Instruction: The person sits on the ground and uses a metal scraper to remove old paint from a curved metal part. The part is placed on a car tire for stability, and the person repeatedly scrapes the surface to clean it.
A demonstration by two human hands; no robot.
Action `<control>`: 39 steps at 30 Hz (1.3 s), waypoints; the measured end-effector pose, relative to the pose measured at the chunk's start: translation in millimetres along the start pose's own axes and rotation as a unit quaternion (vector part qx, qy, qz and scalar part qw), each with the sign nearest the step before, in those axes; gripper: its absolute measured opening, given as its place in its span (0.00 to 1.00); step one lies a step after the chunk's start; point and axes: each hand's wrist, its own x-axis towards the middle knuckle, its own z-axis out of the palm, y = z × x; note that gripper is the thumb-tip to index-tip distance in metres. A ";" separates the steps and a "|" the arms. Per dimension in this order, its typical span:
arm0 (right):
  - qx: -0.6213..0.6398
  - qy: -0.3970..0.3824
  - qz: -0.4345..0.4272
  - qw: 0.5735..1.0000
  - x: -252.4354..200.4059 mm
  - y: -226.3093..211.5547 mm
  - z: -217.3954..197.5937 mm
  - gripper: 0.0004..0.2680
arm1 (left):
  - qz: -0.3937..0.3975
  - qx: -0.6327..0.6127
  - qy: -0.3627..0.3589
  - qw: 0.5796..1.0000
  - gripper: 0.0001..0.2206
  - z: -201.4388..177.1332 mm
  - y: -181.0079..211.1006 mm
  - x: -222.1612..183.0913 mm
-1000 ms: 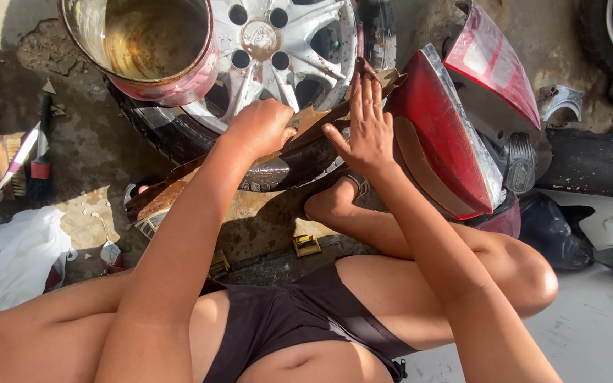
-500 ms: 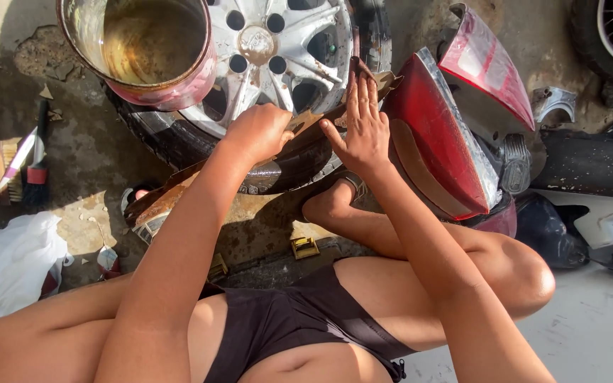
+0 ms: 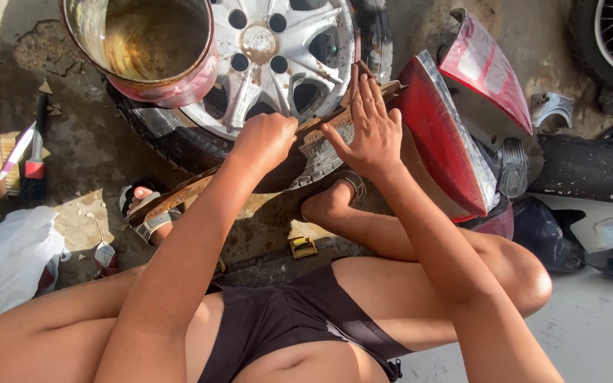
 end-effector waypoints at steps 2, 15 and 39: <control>0.064 -0.059 0.002 0.996 -14.2 -8.7 16.8 0.37 | 0.003 0.003 0.010 1.000 0.05 3.6 2.1 -9.7; -0.043 -0.021 0.004 0.999 -21.5 0.7 14.1 0.35 | 0.020 0.035 0.045 0.998 0.02 6.2 10.7 -6.4; 0.113 -0.120 -0.037 0.986 -19.3 1.2 49.9 0.50 | 0.026 0.012 0.019 0.999 0.06 -2.9 -1.1 1.5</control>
